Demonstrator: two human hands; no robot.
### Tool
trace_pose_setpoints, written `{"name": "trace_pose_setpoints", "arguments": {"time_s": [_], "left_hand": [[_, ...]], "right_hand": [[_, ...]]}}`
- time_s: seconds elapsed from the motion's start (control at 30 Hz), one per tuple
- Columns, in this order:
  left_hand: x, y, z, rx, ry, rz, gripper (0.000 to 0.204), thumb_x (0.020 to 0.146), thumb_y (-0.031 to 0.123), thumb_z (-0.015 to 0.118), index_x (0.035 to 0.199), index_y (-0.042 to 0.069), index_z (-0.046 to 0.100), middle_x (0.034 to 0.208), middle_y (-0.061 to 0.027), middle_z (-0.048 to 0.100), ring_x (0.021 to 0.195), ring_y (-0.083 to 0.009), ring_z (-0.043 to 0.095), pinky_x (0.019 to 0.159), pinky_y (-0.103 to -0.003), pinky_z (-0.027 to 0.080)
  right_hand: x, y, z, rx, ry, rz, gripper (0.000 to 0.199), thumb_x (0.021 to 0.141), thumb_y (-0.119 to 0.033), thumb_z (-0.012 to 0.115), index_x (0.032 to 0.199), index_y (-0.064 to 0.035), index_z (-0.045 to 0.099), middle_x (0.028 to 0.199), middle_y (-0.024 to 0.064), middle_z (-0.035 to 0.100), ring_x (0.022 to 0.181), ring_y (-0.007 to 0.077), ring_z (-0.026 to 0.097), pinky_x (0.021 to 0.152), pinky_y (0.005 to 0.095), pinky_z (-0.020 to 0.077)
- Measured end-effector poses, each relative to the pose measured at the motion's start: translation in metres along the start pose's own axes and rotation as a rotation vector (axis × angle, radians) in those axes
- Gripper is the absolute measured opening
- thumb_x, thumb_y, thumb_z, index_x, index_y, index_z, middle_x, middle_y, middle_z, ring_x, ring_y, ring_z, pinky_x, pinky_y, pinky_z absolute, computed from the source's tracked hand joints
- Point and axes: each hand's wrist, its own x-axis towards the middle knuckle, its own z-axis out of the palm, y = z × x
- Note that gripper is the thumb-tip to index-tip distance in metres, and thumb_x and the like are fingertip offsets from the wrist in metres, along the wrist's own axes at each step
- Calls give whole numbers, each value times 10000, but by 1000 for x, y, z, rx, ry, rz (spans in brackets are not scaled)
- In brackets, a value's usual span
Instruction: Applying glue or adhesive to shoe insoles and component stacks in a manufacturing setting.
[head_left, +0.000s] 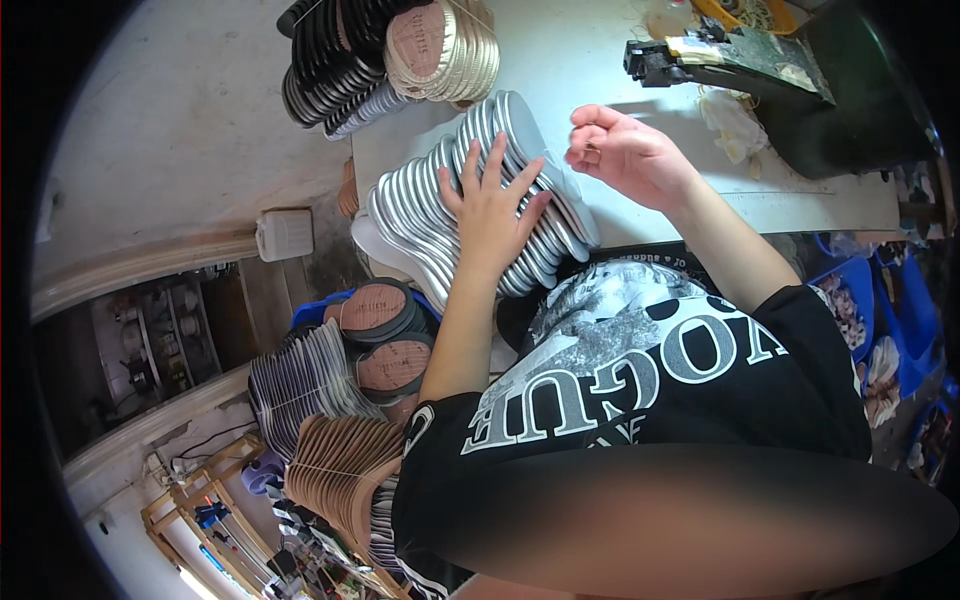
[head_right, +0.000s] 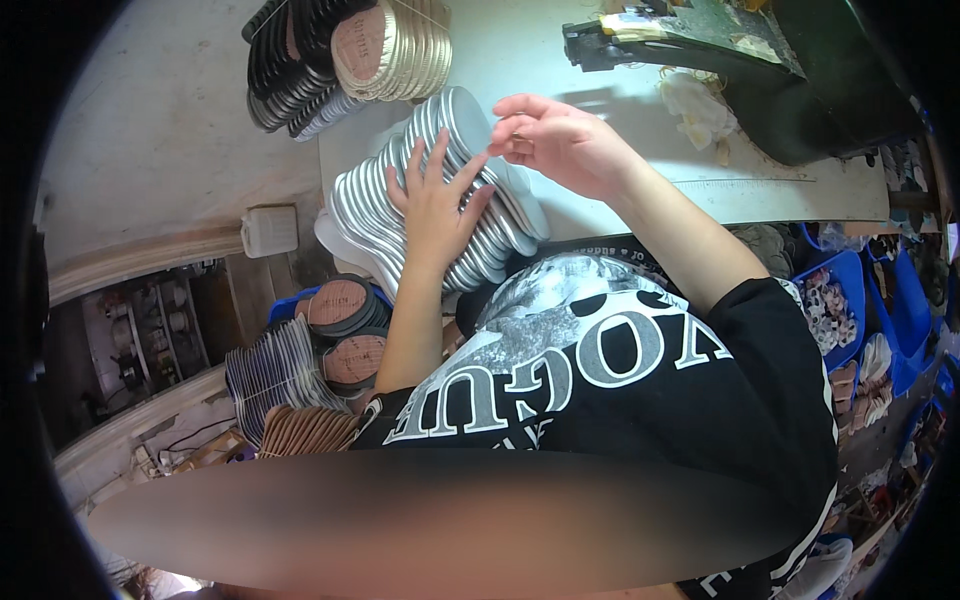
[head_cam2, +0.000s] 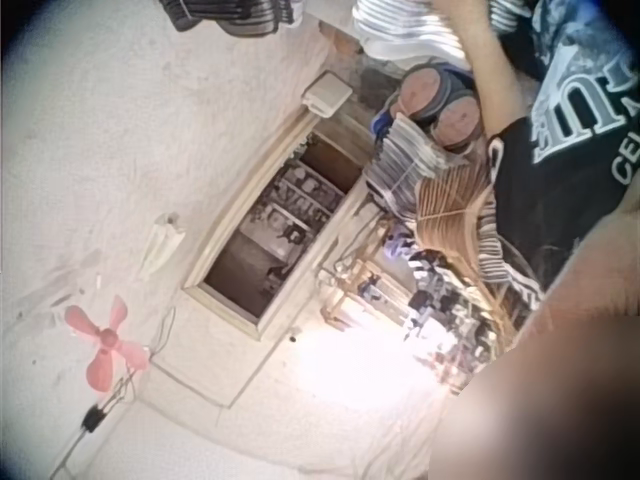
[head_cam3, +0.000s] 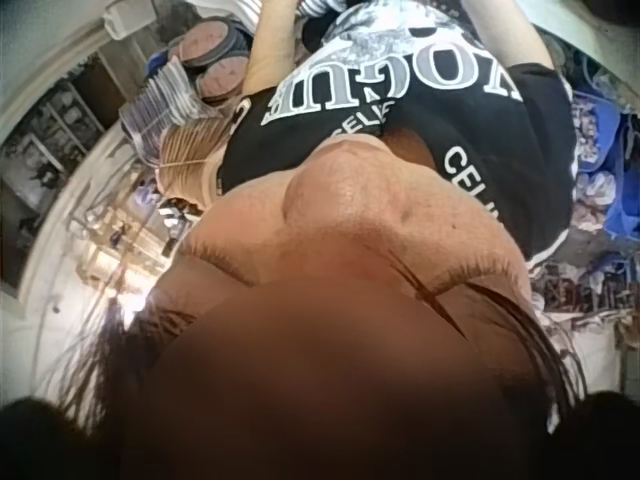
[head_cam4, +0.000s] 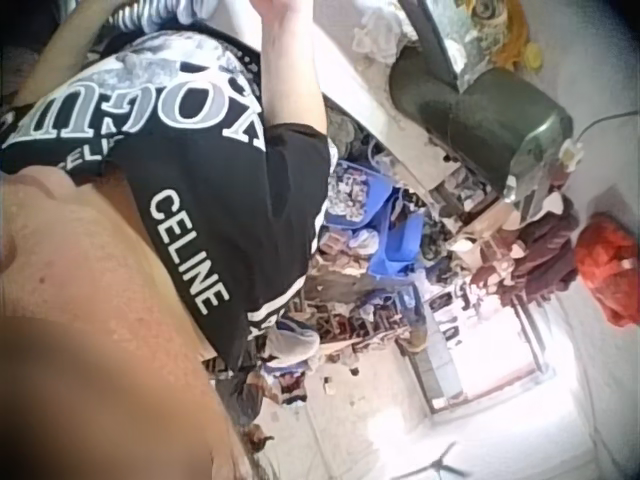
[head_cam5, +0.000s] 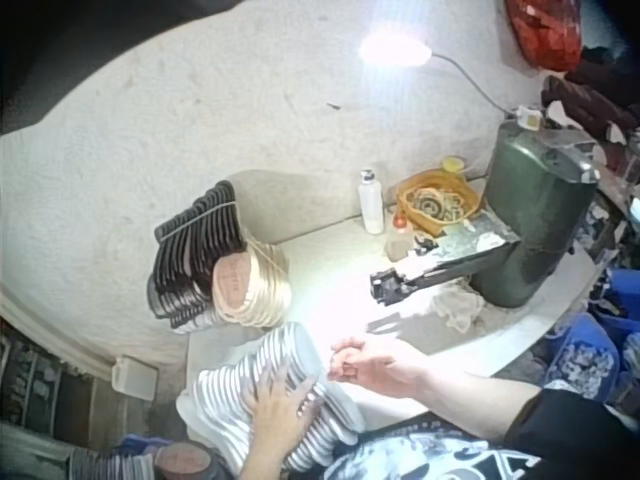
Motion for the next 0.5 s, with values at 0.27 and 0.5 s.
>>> {"name": "trace_pose_setpoints", "arguments": {"time_s": [0.27, 0.5], "left_hand": [[0, 1, -1, -28, -27, -10, 383, 868, 470, 590, 1199, 291, 666, 1476, -107, 388, 1394, -347, 249, 1115, -574, -1], [1, 1, 0, -28, -17, -8, 373, 848, 459, 620, 1175, 288, 675, 1476, -71, 383, 1384, -326, 253, 1094, -609, 31]], "right_hand": [[-2, 11, -30, -1317, 481, 250, 209, 898, -106, 583, 1095, -39, 602, 1087, 52, 600, 906, 179, 595, 793, 292, 483], [-29, 23, -46, -1777, 376, 106, 199, 811, -76, 665, 995, -33, 604, 993, 108, 571, 895, 305, 598, 782, 381, 489]]}}
